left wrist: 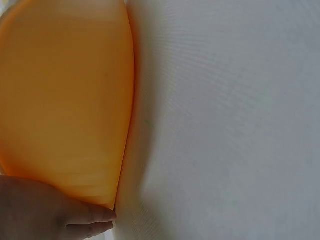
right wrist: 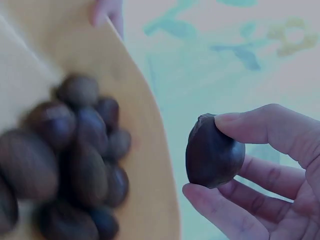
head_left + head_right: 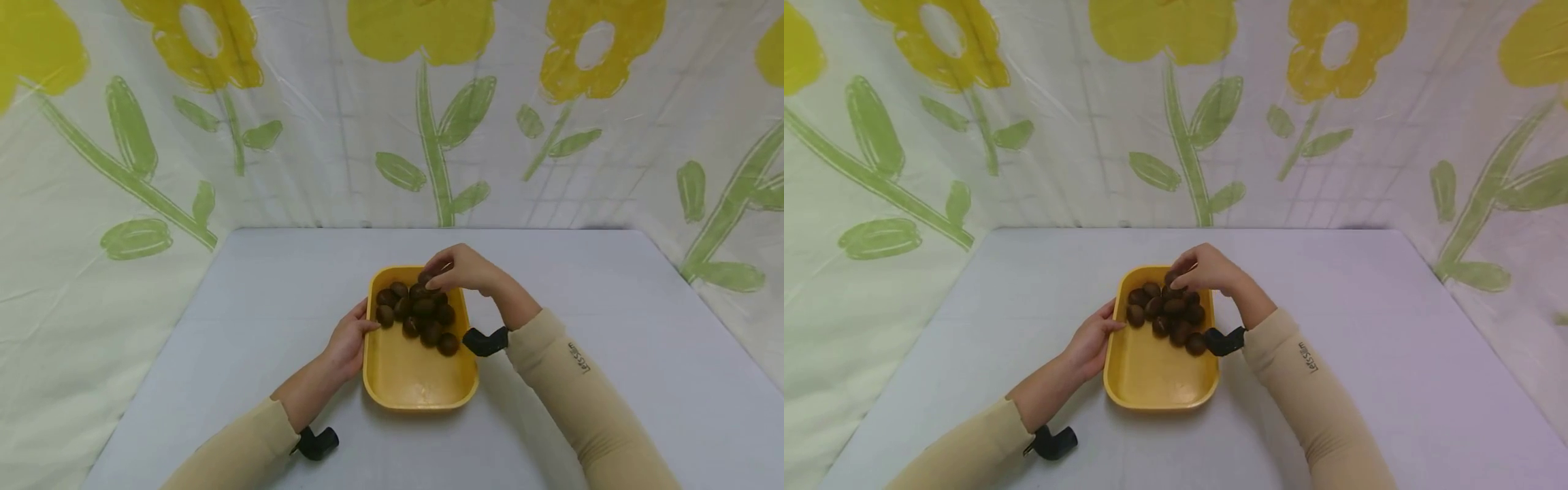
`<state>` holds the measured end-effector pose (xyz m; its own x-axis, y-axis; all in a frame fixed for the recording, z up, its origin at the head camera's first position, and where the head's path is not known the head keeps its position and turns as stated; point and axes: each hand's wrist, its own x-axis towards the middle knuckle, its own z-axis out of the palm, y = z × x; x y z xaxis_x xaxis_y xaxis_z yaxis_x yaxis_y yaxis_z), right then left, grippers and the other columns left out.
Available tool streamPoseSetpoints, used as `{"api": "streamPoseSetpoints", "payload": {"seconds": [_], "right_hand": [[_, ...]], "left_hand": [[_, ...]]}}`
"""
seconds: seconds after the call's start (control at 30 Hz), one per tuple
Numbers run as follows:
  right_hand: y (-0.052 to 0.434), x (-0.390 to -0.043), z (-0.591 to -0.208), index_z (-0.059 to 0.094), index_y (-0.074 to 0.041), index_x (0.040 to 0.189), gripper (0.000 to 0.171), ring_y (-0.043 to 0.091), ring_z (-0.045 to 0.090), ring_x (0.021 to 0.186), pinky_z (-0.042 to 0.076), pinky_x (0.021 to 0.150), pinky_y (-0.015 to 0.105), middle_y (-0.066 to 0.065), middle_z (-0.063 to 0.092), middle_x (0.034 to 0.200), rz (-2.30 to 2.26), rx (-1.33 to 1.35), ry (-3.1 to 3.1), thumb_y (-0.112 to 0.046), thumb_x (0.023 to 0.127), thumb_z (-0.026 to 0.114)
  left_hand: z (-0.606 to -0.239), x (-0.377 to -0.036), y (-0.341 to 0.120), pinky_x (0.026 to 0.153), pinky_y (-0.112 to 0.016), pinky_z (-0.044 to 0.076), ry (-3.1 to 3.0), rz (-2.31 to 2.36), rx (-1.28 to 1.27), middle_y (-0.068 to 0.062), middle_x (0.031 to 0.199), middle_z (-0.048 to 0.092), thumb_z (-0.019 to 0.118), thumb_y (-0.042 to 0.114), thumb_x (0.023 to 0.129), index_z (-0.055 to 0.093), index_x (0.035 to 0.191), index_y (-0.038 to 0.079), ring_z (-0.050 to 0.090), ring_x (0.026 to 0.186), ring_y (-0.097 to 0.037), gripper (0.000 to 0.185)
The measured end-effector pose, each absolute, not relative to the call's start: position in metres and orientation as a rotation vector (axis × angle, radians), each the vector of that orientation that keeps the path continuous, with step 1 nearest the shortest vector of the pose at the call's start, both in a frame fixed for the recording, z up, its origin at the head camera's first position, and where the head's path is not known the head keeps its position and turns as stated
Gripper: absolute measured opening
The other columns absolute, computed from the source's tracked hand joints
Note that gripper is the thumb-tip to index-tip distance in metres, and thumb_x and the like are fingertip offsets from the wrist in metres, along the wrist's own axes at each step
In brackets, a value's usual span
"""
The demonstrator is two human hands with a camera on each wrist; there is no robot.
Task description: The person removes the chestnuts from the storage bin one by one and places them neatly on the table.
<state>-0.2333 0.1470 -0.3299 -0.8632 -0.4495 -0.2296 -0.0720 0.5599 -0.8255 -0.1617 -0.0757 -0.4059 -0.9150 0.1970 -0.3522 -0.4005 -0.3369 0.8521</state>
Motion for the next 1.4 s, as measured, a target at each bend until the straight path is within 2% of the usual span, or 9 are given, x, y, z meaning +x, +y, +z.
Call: {"api": "streamPoseSetpoints", "payload": {"seconds": [0.2,0.43,0.7,1.0,1.4], "right_hand": [[0.184,-0.244,-0.332,0.061,0.000,0.117,0.037,0.020,0.066,0.090,0.055,0.083,0.036,0.018,0.062,0.114,-1.262,-0.282,2.438,-0.015,0.083,0.067],[0.219,-0.252,-0.353,0.058,0.005,0.117,0.040,0.016,0.065,0.089,0.051,0.090,0.043,0.019,0.061,0.113,-1.260,-0.132,2.454,-0.013,0.083,0.066],[0.242,-0.249,-0.375,0.055,0.008,0.120,0.045,0.013,0.063,0.089,0.053,0.088,0.039,0.020,0.059,0.115,-1.240,-0.040,2.462,-0.016,0.083,0.067],[0.246,-0.250,-0.389,0.060,0.008,0.111,0.039,0.016,0.062,0.085,0.056,0.076,0.030,0.018,0.063,0.105,-1.150,0.004,2.539,-0.015,0.081,0.069],[0.238,-0.247,-0.400,0.062,0.006,0.101,0.031,0.017,0.057,0.077,0.052,0.063,0.023,0.013,0.062,0.089,-0.996,-0.023,2.665,-0.013,0.078,0.070]], "left_hand": [[-0.407,-0.163,-0.076,0.116,-0.041,0.021,1.534,2.290,-0.268,-0.011,0.155,0.019,0.035,-0.009,0.089,0.015,0.149,0.006,0.022,0.142,-0.028,0.065],[-0.407,-0.162,-0.076,0.116,-0.042,0.021,1.526,2.286,-0.262,-0.011,0.155,0.019,0.035,-0.009,0.089,0.015,0.150,0.007,0.022,0.142,-0.028,0.066],[-0.407,-0.161,-0.075,0.115,-0.042,0.022,1.543,2.273,-0.265,-0.010,0.155,0.019,0.035,-0.009,0.089,0.015,0.150,0.007,0.022,0.142,-0.027,0.066],[-0.407,-0.162,-0.077,0.116,-0.041,0.020,1.557,2.267,-0.276,-0.010,0.156,0.018,0.035,-0.008,0.089,0.015,0.150,0.007,0.021,0.142,-0.027,0.066],[-0.405,-0.159,-0.077,0.115,-0.040,0.022,1.594,2.256,-0.238,-0.011,0.156,0.018,0.036,-0.006,0.088,0.015,0.150,0.008,0.020,0.142,-0.028,0.066]]}}
